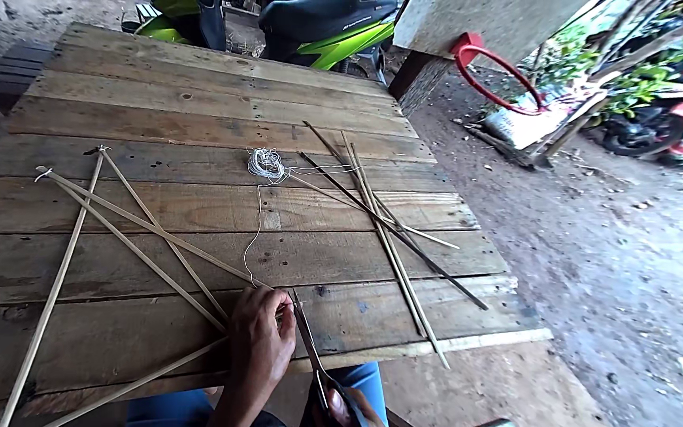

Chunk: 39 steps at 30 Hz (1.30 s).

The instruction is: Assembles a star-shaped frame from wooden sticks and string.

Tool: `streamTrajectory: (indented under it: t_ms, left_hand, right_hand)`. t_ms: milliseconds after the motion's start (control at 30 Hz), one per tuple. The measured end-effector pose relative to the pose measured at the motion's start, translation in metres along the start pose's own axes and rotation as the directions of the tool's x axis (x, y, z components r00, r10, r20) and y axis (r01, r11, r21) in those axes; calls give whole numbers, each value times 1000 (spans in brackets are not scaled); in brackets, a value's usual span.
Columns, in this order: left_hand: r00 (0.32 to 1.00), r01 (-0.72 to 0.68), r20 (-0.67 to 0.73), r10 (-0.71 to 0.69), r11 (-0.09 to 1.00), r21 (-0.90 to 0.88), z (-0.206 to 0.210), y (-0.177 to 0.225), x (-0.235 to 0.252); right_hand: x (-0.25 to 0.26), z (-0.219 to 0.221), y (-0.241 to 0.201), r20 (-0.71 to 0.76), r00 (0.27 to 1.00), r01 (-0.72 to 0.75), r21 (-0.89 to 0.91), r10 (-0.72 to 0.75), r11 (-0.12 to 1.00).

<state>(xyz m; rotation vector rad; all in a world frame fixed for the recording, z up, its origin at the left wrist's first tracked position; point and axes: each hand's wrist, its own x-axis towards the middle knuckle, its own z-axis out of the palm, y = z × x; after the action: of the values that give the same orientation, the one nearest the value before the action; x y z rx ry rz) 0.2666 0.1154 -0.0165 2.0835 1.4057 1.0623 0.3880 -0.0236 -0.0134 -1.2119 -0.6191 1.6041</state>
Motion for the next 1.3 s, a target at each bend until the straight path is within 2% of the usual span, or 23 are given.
streamTrajectory:
  t_ms: [300, 533, 867, 933, 1033, 1133, 1233, 1300]
  left_hand:
    - [1000, 7, 11, -7, 1000, 1, -1, 0, 1]
    - [1000, -5, 17, 5, 1000, -7, -1, -2, 1]
    - [1000, -22, 1, 22, 999, -31, -1, -2, 1]
    - [1000, -1, -22, 0, 999, -45, -1, -2, 2]
    - [996, 42, -76, -49, 995, -93, 0, -1, 4]
    - [991, 51, -115, -69, 987, -155, -1, -4, 2]
    - [992, 52, -95, -78, 967, -248, -4, -3, 3]
    - [994, 56, -74, -81, 953, -297, -8, 1, 13]
  right_hand:
    - [3, -1, 5, -108, 991, 44, -271, -76, 962]
    - [8, -7, 4, -20, 999, 32, -260, -38, 965]
    - [11, -3, 1, -142, 989, 5, -275, -46, 961]
    - [10, -1, 0, -109, 994, -1, -289, -32, 957]
    - [0, -5, -8, -61, 997, -2, -555, -39, 832]
    - [-18, -18, -32, -126, 958, 56, -800, -257, 598]
    - [-16, -44, -62, -221, 869, -95, -953, -443, 289]
    - [-1, -57, -78, -279, 823, -203, -958, -494, 203]
